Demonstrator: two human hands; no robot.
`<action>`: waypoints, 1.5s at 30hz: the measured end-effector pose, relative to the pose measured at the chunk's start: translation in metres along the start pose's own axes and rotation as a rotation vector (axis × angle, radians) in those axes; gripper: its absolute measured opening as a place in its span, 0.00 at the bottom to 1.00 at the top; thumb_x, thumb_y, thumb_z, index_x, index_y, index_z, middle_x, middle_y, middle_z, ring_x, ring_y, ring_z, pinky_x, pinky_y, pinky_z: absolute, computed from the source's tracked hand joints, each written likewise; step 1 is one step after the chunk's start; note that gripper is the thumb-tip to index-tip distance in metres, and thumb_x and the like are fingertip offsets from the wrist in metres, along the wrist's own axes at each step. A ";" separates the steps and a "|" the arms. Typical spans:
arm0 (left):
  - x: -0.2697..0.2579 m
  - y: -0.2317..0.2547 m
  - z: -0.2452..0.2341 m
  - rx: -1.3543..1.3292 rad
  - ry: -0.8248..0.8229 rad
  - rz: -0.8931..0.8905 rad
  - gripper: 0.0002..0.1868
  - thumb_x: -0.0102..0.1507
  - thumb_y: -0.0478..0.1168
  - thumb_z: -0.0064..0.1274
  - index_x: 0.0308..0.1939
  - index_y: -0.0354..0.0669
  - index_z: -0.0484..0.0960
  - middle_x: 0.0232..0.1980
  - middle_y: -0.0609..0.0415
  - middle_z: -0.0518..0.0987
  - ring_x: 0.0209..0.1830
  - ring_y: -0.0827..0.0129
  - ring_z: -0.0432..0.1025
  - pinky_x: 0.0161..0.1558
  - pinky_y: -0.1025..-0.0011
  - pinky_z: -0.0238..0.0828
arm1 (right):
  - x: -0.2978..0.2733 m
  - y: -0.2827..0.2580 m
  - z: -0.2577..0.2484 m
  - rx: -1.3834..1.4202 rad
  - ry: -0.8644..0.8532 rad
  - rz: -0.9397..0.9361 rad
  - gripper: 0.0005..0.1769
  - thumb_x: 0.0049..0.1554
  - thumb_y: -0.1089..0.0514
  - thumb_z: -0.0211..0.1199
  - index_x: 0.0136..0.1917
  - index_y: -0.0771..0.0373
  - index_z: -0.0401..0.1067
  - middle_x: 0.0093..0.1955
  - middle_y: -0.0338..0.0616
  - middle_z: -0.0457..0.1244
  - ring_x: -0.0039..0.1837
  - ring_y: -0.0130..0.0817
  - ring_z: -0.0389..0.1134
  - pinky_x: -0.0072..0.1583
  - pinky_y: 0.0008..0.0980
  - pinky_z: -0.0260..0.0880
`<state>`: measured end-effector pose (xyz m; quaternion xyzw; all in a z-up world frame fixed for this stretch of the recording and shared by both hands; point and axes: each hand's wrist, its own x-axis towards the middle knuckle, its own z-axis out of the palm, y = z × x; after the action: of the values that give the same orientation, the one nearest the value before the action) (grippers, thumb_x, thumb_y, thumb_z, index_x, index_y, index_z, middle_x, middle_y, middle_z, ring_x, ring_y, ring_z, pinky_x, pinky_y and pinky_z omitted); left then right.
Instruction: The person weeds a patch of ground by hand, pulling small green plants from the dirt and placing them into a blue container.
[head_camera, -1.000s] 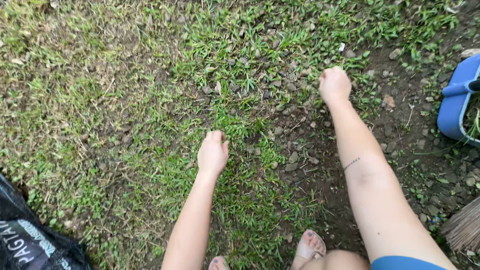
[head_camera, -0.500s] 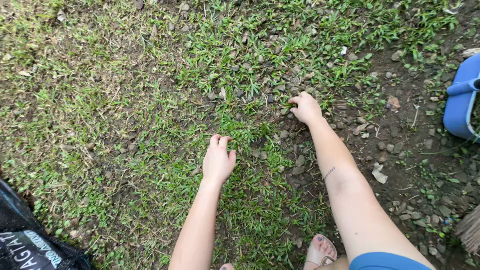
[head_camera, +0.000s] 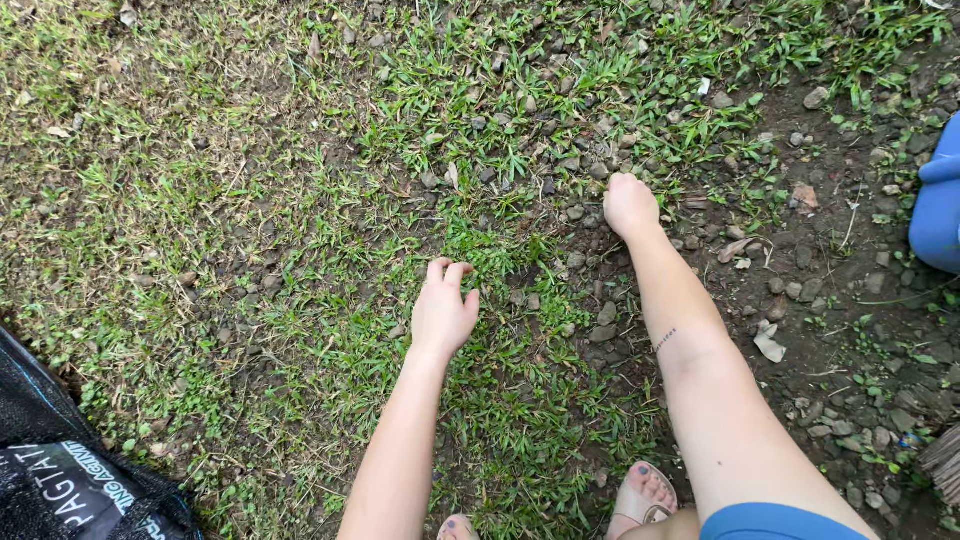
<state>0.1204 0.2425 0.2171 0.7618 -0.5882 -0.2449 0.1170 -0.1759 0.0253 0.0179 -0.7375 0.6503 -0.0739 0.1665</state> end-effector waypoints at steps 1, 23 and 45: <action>0.001 0.001 0.001 -0.001 -0.001 0.000 0.20 0.61 0.41 0.58 0.57 0.49 0.78 0.68 0.46 0.68 0.54 0.48 0.75 0.52 0.55 0.74 | -0.001 0.001 0.000 -0.001 0.000 0.000 0.10 0.62 0.57 0.57 0.51 0.66 0.72 0.53 0.60 0.67 0.55 0.58 0.70 0.56 0.53 0.71; 0.013 0.021 0.023 0.012 -0.070 0.071 0.20 0.61 0.41 0.58 0.58 0.50 0.77 0.67 0.47 0.68 0.55 0.51 0.75 0.53 0.56 0.74 | 0.014 -0.028 -0.009 -0.403 -0.296 -0.026 0.15 0.60 0.57 0.53 0.53 0.57 0.79 0.56 0.49 0.71 0.58 0.45 0.74 0.56 0.46 0.74; 0.014 0.060 0.007 0.075 -0.121 0.155 0.20 0.61 0.42 0.58 0.57 0.49 0.78 0.65 0.48 0.70 0.56 0.51 0.74 0.54 0.55 0.73 | -0.033 0.129 -0.099 -0.151 -0.008 0.331 0.21 0.65 0.40 0.57 0.54 0.58 0.79 0.53 0.55 0.71 0.55 0.55 0.73 0.56 0.52 0.73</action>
<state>0.0687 0.2134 0.2356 0.7016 -0.6603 -0.2583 0.0712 -0.3336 0.0300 0.0697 -0.6312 0.7657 0.0066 0.1231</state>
